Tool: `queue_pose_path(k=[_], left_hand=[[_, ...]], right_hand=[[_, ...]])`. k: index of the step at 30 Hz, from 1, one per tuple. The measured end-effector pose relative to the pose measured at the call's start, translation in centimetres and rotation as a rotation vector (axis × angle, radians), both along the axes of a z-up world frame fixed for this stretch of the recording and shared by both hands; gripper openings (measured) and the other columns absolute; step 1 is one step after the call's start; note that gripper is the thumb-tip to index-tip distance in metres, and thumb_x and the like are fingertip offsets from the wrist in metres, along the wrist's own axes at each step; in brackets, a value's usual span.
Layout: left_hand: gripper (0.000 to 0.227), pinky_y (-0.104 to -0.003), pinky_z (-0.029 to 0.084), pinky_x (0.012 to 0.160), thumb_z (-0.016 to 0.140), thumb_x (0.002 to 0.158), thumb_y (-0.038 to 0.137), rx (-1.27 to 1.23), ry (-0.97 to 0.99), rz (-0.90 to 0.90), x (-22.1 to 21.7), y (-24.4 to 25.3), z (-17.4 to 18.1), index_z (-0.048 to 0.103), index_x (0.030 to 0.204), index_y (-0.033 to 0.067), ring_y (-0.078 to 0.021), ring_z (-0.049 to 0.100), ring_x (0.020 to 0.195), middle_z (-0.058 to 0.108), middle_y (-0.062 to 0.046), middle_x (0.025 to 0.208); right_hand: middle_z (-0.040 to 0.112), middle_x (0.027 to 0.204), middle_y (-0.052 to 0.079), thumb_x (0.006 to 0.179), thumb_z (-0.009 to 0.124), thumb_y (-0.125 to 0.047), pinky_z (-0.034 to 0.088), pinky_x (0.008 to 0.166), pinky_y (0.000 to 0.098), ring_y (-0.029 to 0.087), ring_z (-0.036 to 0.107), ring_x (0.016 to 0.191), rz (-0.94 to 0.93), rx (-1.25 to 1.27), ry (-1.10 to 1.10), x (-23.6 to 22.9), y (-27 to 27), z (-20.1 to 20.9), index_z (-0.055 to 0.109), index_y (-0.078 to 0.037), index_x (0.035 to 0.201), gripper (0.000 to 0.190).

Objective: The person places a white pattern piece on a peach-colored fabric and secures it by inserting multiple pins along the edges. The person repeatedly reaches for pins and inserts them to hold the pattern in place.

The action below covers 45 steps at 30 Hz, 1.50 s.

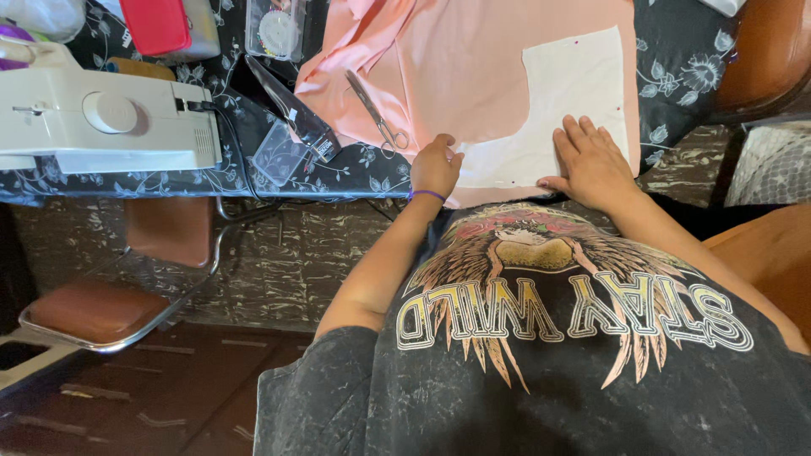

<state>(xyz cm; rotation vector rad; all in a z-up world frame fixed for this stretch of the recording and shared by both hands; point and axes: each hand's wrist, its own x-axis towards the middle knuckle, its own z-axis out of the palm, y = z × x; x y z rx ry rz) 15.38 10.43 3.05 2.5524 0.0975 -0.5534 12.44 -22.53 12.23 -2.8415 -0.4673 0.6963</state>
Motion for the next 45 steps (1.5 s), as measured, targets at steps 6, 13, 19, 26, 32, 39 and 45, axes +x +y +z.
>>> queue_pose_path(k=[6,13,19,26,32,39,45], left_hand=[[0.034,-0.049,0.062,0.095,0.069,0.094,0.035,0.063,0.052,0.015,-0.1,-0.3,2.2,0.061,0.125,0.0260,-0.0299,0.079,0.106,0.077,-0.003,0.106],[0.042,-0.047,0.059,0.095,0.067,0.091,0.025,0.054,-0.520,-0.441,-1.9,-1.9,0.6,0.066,0.133,0.0226,-0.0305,0.066,0.122,0.065,-0.004,0.129],[0.043,-0.053,0.045,0.114,0.065,0.100,0.035,0.036,-0.546,-0.670,-3.4,-2.3,1.0,0.066,0.142,0.0273,-0.0355,0.052,0.147,0.056,-0.009,0.156],[0.053,-0.056,0.037,0.124,0.067,0.100,0.043,0.040,-0.470,-0.682,-3.9,-0.8,1.4,0.065,0.148,0.0206,-0.0372,0.044,0.155,0.050,-0.013,0.165],[0.056,-0.056,0.039,0.123,0.068,0.099,0.050,0.055,-0.473,-0.629,-4.2,0.5,1.1,0.066,0.145,0.0191,-0.0366,0.046,0.153,0.054,-0.012,0.161],[0.047,-0.054,0.041,0.121,0.065,0.103,0.046,0.011,-0.560,-0.578,-2.1,-0.1,2.6,0.071,0.137,0.0143,-0.0374,0.055,0.145,0.064,-0.013,0.147],[0.056,-0.056,0.035,0.127,0.066,0.101,0.049,0.028,-0.490,-0.779,1.5,-4.7,6.3,0.064,0.148,0.0192,-0.0365,0.045,0.154,0.054,-0.012,0.160]], right_hand=[[0.040,0.177,0.018,0.095,0.061,-0.069,0.026,0.133,0.0558,0.039,0.033,0.164,-0.008,0.027,-0.078,-0.3,-1.0,0.1,0.050,-0.005,0.166,0.096],[0.046,0.174,0.018,0.099,0.061,-0.067,0.028,0.133,0.0547,0.040,0.037,0.163,-0.071,0.061,-0.184,-0.9,-3.8,-1.6,0.056,-0.005,0.163,0.090],[0.058,0.164,0.019,0.093,0.072,-0.061,0.041,0.127,0.0536,0.044,0.053,0.151,-0.019,0.048,-0.400,-1.9,-5.4,-2.4,0.070,-0.008,0.149,0.077],[0.059,0.162,0.014,0.088,0.076,-0.058,0.045,0.123,0.0517,0.042,0.056,0.148,-0.069,0.048,-0.401,-2.5,-5.2,-2.9,0.071,-0.014,0.145,0.072],[0.061,0.160,0.006,0.092,0.072,-0.060,0.044,0.125,0.0482,0.035,0.056,0.149,-0.104,-0.013,-0.301,-1.7,-5.4,-3.3,0.070,-0.020,0.146,0.067],[0.066,0.156,0.002,0.095,0.069,-0.058,0.048,0.121,0.0479,0.032,0.060,0.144,-0.164,-0.011,-0.310,-1.1,-6.2,-3.5,0.074,-0.023,0.142,0.058],[0.068,0.152,-0.003,0.095,0.070,-0.056,0.053,0.110,0.0467,0.029,0.063,0.136,-0.224,-0.042,-0.359,-0.8,-6.0,-4.1,0.074,-0.026,0.139,0.053]])
